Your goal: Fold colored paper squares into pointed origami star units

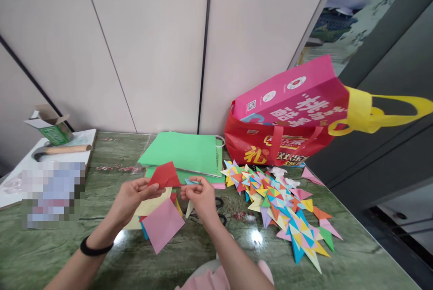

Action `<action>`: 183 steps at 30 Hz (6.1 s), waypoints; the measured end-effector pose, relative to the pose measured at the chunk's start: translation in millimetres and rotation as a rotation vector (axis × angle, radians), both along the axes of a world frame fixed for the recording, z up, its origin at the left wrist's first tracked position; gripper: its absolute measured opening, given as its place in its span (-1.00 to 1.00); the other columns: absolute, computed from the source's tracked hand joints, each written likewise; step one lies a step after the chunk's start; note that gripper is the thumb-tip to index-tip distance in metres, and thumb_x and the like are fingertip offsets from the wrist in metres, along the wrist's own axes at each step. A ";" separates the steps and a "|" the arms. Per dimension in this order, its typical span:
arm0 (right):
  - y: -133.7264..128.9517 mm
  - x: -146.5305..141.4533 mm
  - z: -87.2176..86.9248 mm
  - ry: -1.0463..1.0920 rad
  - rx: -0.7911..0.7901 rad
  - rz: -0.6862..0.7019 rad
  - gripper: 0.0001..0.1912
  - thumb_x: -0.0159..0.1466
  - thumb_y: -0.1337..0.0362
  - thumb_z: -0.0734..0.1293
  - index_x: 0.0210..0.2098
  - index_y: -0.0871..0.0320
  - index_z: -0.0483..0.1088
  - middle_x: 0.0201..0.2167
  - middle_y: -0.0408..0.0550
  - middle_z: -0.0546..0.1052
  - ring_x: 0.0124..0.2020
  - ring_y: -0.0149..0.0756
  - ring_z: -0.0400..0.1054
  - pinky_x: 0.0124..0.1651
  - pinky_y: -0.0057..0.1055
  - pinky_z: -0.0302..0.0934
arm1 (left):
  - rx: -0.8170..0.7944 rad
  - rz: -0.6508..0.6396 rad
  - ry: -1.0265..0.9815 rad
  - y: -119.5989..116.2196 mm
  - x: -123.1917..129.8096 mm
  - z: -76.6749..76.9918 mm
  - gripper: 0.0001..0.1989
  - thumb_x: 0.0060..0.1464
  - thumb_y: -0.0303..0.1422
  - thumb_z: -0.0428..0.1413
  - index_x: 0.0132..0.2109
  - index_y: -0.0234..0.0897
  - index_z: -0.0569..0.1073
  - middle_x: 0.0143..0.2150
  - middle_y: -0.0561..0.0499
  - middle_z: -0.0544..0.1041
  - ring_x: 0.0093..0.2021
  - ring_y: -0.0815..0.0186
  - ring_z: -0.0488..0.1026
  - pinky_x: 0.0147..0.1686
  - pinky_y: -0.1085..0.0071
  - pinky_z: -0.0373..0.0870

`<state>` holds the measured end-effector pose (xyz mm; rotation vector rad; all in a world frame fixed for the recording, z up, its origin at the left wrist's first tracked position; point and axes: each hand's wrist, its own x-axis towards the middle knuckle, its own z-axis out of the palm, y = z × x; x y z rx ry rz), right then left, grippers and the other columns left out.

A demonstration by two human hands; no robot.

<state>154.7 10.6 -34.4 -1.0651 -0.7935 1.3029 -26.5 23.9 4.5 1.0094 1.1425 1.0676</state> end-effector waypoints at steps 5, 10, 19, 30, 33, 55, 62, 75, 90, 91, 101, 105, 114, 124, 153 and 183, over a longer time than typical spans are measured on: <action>3.9 3.3 -1.9 0.002 0.058 -0.077 -0.66 -0.07 0.23 0.42 -0.34 0.20 0.28 -0.53 -0.09 0.54 -0.51 -0.33 0.43 -0.36 -0.35 0.35 | -0.013 -0.014 0.024 3.3 -8.3 6.3 -0.71 -0.38 -0.28 0.32 -0.48 -0.37 0.45 -0.49 -0.08 0.61 -0.40 0.14 0.56 -0.30 0.31 0.47; 0.6 -1.1 1.9 -0.075 0.141 -0.036 -0.63 -0.05 0.22 0.43 -0.27 0.17 0.30 -0.36 -0.04 0.52 -0.28 -0.27 0.42 -0.22 -0.36 0.31 | -0.053 -0.214 0.143 -4.1 5.0 2.5 -0.74 -0.31 -0.27 0.28 -0.48 -0.39 0.48 -0.50 -0.11 0.60 -0.43 0.17 0.55 -0.33 0.34 0.44; -5.2 -2.1 2.2 -0.124 0.125 0.158 -0.51 -0.04 0.36 0.39 -0.10 0.12 0.26 -0.46 -0.19 0.47 -0.48 -0.37 0.37 -0.44 -0.50 0.24 | -0.075 -0.243 0.162 -9.4 15.7 0.8 -0.72 -0.34 -0.30 0.29 -0.43 -0.37 0.48 -0.54 -0.06 0.59 -0.48 0.24 0.53 -0.43 0.41 0.41; -5.9 -3.5 3.9 -0.276 0.183 0.204 -0.86 0.02 0.24 0.37 -0.45 0.18 0.45 -0.48 -0.11 0.51 -0.45 -0.33 0.36 -0.37 -0.44 0.22 | -0.006 -0.205 0.146 -6.6 16.0 0.4 -0.73 -0.31 -0.27 0.28 -0.44 -0.39 0.53 -0.51 -0.04 0.58 -0.49 0.30 0.49 -0.42 0.43 0.42; -5.1 -3.9 2.8 -0.297 0.183 0.189 -0.86 0.01 0.23 0.37 -0.48 0.18 0.45 -0.53 -0.12 0.50 -0.49 -0.34 0.34 -0.41 -0.44 0.21 | 0.019 -0.229 0.158 -7.8 16.5 1.1 -0.75 -0.27 -0.26 0.26 -0.43 -0.38 0.55 -0.49 -0.03 0.58 -0.47 0.29 0.48 -0.40 0.42 0.43; -6.4 -5.8 3.2 -0.376 0.238 0.217 -0.89 0.03 0.25 0.33 -0.51 0.18 0.43 -0.58 -0.15 0.45 -0.53 -0.39 0.28 -0.49 -0.50 0.15 | 0.288 -0.339 0.447 -9.9 17.4 6.6 -0.83 -0.16 -0.30 0.15 -0.50 -0.28 0.59 -0.56 0.00 0.54 -0.51 0.29 0.38 -0.50 0.50 0.27; -8.5 -5.2 6.7 -0.408 0.266 0.237 -0.90 0.04 0.28 0.32 -0.53 0.17 0.43 -0.59 -0.16 0.45 -0.54 -0.40 0.27 -0.49 -0.51 0.13 | 0.167 -0.361 0.324 -9.8 17.5 2.6 -0.69 -0.12 -0.18 0.13 -0.62 -0.34 0.47 -0.66 0.07 0.39 -0.58 0.38 0.28 -0.53 0.51 0.20; -11.2 -4.3 12.0 -0.511 0.323 0.310 -0.86 0.08 0.25 0.31 -0.53 0.19 0.42 -0.56 -0.13 0.42 -0.51 -0.40 0.23 -0.47 -0.51 0.11 | 0.083 -0.409 0.267 -8.0 13.3 -4.9 -0.63 -0.16 -0.13 0.15 -0.63 -0.37 0.38 -0.67 0.12 0.26 -0.60 0.44 0.19 -0.55 0.52 0.12; -9.8 -5.3 7.2 -0.469 0.293 0.292 -0.86 0.07 0.27 0.32 -0.53 0.21 0.45 -0.56 -0.13 0.44 -0.54 -0.41 0.24 -0.47 -0.50 0.10 | 0.260 -0.322 0.464 -9.8 22.6 -5.9 -0.64 -0.13 -0.14 0.07 -0.67 -0.30 0.26 -0.69 0.16 0.17 -0.60 0.44 0.09 -0.62 0.53 0.01; -9.8 -5.6 7.0 -0.463 0.285 0.293 -0.86 0.06 0.27 0.31 -0.53 0.21 0.45 -0.56 -0.12 0.44 -0.53 -0.41 0.25 -0.47 -0.50 0.11 | 0.269 -0.315 0.469 -10.0 23.2 -5.0 -0.64 -0.13 -0.15 0.07 -0.67 -0.30 0.25 -0.69 0.17 0.17 -0.61 0.44 0.09 -0.62 0.53 0.01; -10.3 -8.8 4.6 -0.386 0.217 0.282 -0.83 0.04 0.24 0.30 -0.48 0.21 0.46 -0.54 -0.11 0.48 -0.51 -0.38 0.27 -0.45 -0.47 0.15 | 0.315 -0.260 0.509 -8.8 24.4 -8.0 -0.60 -0.13 -0.08 0.06 -0.66 -0.28 0.22 -0.67 0.15 0.15 -0.59 0.42 0.10 -0.59 0.50 0.02; -7.1 -8.1 2.7 -0.338 0.181 0.233 -0.83 0.02 0.21 0.31 -0.51 0.20 0.44 -0.57 -0.13 0.47 -0.53 -0.38 0.27 -0.45 -0.47 0.16 | 0.199 -0.269 0.360 -9.6 24.7 -8.3 -0.60 -0.10 -0.06 0.03 -0.64 -0.28 0.22 -0.65 0.16 0.14 -0.59 0.43 0.09 -0.58 0.51 0.06; -4.0 -5.6 0.6 -0.276 0.123 0.209 -0.78 0.02 0.14 0.34 -0.48 0.20 0.42 -0.55 -0.13 0.46 -0.53 -0.39 0.28 -0.43 -0.47 0.14 | 0.044 -0.377 0.308 -14.6 24.2 -0.1 -0.64 -0.18 -0.10 0.12 -0.55 -0.38 0.44 -0.62 0.07 0.37 -0.59 0.42 0.20 -0.58 0.52 0.05; -5.5 -3.4 2.8 -0.429 0.199 0.172 -0.76 0.06 0.15 0.30 -0.59 0.20 0.35 -0.62 -0.17 0.39 -0.55 -0.41 0.23 -0.46 -0.49 0.10 | 0.050 -0.447 0.309 -16.0 27.3 -5.8 -0.66 -0.15 -0.13 0.11 -0.58 -0.35 0.35 -0.65 0.13 0.27 -0.62 0.46 0.12 -0.61 0.53 -0.01; -14.1 -5.8 0.3 -0.822 0.698 0.123 -0.65 0.22 0.35 0.21 -0.02 0.02 0.37 -0.18 0.03 0.43 -0.21 -0.28 0.33 -0.21 -0.36 0.25 | -0.019 -0.148 0.030 -10.0 22.9 -4.0 -0.71 -0.21 -0.21 0.22 -0.48 -0.39 0.42 -0.60 0.07 0.48 -0.57 0.38 0.41 -0.47 0.43 0.40; -5.5 -4.5 1.3 -0.195 0.196 0.224 -0.76 -0.04 0.19 0.42 -0.44 0.16 0.34 -0.52 -0.17 0.44 -0.48 -0.41 0.32 -0.38 -0.47 0.20 | 0.088 -0.300 0.266 -9.1 18.0 -0.9 -0.70 -0.13 -0.17 0.14 -0.40 -0.37 0.45 -0.57 0.02 0.51 -0.59 0.38 0.37 -0.60 0.53 0.20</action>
